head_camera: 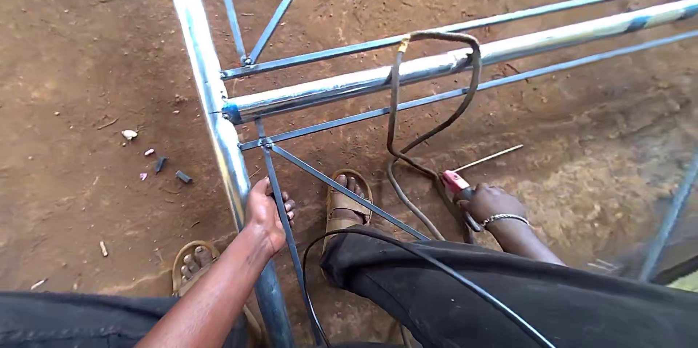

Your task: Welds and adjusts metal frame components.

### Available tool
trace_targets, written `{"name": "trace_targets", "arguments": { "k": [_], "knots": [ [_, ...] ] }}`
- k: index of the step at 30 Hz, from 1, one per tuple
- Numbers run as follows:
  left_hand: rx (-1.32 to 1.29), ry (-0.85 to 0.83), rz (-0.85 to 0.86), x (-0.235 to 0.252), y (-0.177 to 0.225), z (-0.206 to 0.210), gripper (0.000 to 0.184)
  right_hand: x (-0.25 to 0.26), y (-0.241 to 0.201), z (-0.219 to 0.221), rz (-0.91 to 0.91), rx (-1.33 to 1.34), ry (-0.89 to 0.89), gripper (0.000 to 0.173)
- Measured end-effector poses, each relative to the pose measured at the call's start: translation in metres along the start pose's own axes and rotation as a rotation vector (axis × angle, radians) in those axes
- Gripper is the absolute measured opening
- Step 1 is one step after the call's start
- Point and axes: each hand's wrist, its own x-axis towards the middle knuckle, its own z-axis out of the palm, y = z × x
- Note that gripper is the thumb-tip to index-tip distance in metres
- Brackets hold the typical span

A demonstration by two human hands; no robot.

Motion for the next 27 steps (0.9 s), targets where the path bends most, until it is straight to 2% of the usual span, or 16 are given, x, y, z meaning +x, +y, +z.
{"name": "trace_targets", "arguments": {
  "k": [2, 4, 5, 7, 11, 13, 16, 18, 21, 27],
  "knots": [
    [-0.014, 0.003, 0.007, 0.0, 0.001, 0.001, 0.048, -0.003, -0.015, -0.012, 0.015, -0.119, -0.077, 0.035],
    [-0.021, 0.014, 0.008, 0.0, 0.001, 0.001, 0.048, -0.013, -0.034, -0.04, 0.012, -0.171, -0.086, 0.031],
    [-0.022, 0.019, 0.008, 0.0, 0.001, 0.001, 0.049, -0.023, -0.047, -0.064, -0.045, -0.158, -0.038, 0.03],
    [-0.018, 0.032, 0.018, 0.001, 0.001, 0.002, 0.049, -0.042, -0.077, -0.113, -0.324, -0.086, 0.149, 0.023],
    [-0.038, 0.044, 0.026, 0.001, 0.0, 0.003, 0.047, -0.067, -0.168, -0.182, -1.163, 0.058, 0.54, 0.022],
    [-0.055, 0.037, 0.03, 0.001, 0.0, 0.002, 0.046, -0.081, -0.224, -0.2, -1.434, 0.04, 0.593, 0.024],
    [-0.043, 0.039, 0.026, -0.002, -0.003, 0.0, 0.045, -0.1, -0.295, -0.205, -1.696, -0.07, 0.558, 0.032],
    [-0.021, 0.043, 0.023, -0.006, -0.004, 0.001, 0.047, -0.106, -0.331, -0.204, -1.809, -0.198, 0.501, 0.038],
    [-0.025, 0.037, -0.007, -0.004, -0.001, -0.001, 0.051, -0.106, -0.363, -0.202, -1.875, -0.344, 0.423, 0.039],
    [-0.055, 0.024, -0.017, -0.001, 0.002, 0.0, 0.051, -0.106, -0.378, -0.206, -1.921, -0.522, 0.409, 0.029]
  ]
}}
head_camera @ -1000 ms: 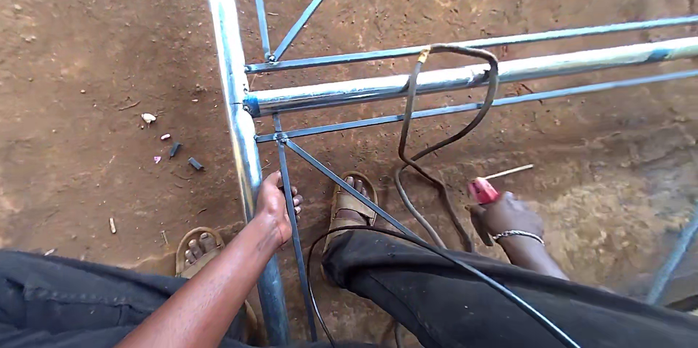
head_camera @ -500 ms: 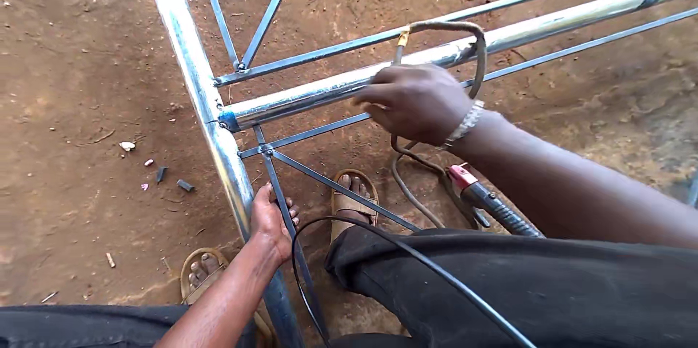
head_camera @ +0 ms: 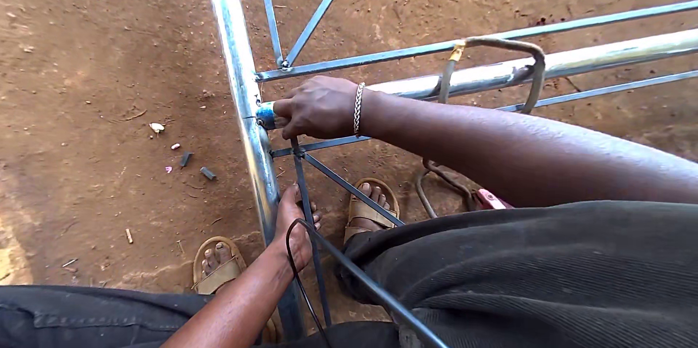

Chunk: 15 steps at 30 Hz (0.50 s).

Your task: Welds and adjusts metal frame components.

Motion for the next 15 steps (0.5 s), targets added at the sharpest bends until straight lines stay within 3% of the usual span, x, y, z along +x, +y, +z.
{"name": "trace_targets", "arguments": {
  "k": [4, 12, 15],
  "knots": [
    [0.0, -0.007, -0.01, 0.001, 0.0, -0.001, 0.052, 0.006, -0.006, 0.006, -0.077, -0.004, 0.002, 0.019],
    [0.036, 0.037, 0.002, -0.005, 0.0, 0.001, 0.045, -0.004, 0.0, -0.027, -0.087, 0.057, 0.347, 0.018],
    [0.039, 0.048, -0.004, -0.007, 0.0, 0.002, 0.045, -0.007, -0.001, -0.025, -0.032, 0.047, 0.272, 0.01]
  ]
}}
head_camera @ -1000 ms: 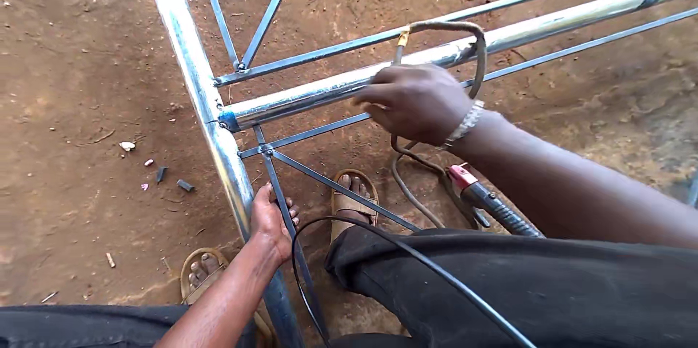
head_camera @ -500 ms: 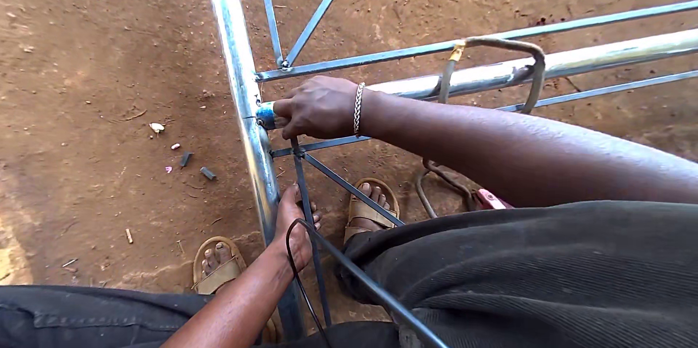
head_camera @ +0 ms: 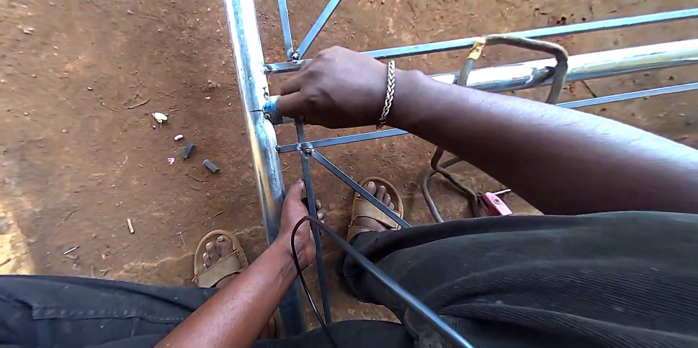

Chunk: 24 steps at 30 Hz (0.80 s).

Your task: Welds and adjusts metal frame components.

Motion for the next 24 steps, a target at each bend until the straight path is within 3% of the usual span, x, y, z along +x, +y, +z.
{"name": "trace_targets", "arguments": {
  "k": [6, 13, 24],
  "knots": [
    [0.002, -0.036, 0.001, -0.001, 0.0, -0.003, 0.046, -0.006, 0.0, 0.009, 0.068, 0.107, -0.087, 0.003],
    [0.028, -0.022, -0.006, -0.003, -0.001, -0.003, 0.046, -0.006, -0.001, 0.013, -0.012, 0.097, -0.086, 0.021],
    [-0.012, -0.024, -0.018, 0.006, 0.001, -0.004, 0.049, 0.003, 0.0, 0.035, -0.081, 0.009, -0.123, 0.025]
  ]
}}
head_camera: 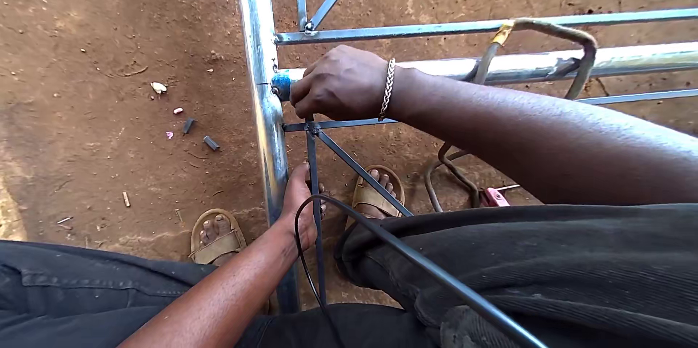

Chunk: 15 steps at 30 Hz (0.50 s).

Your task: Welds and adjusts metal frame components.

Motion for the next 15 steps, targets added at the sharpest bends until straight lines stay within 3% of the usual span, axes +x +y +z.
{"name": "trace_targets", "arguments": {
  "k": [15],
  "knots": [
    [0.008, -0.029, -0.004, 0.0014, 0.0002, -0.0018, 0.049, 0.002, 0.0009, 0.0087, -0.005, -0.034, -0.056, 0.023]
  ]
}}
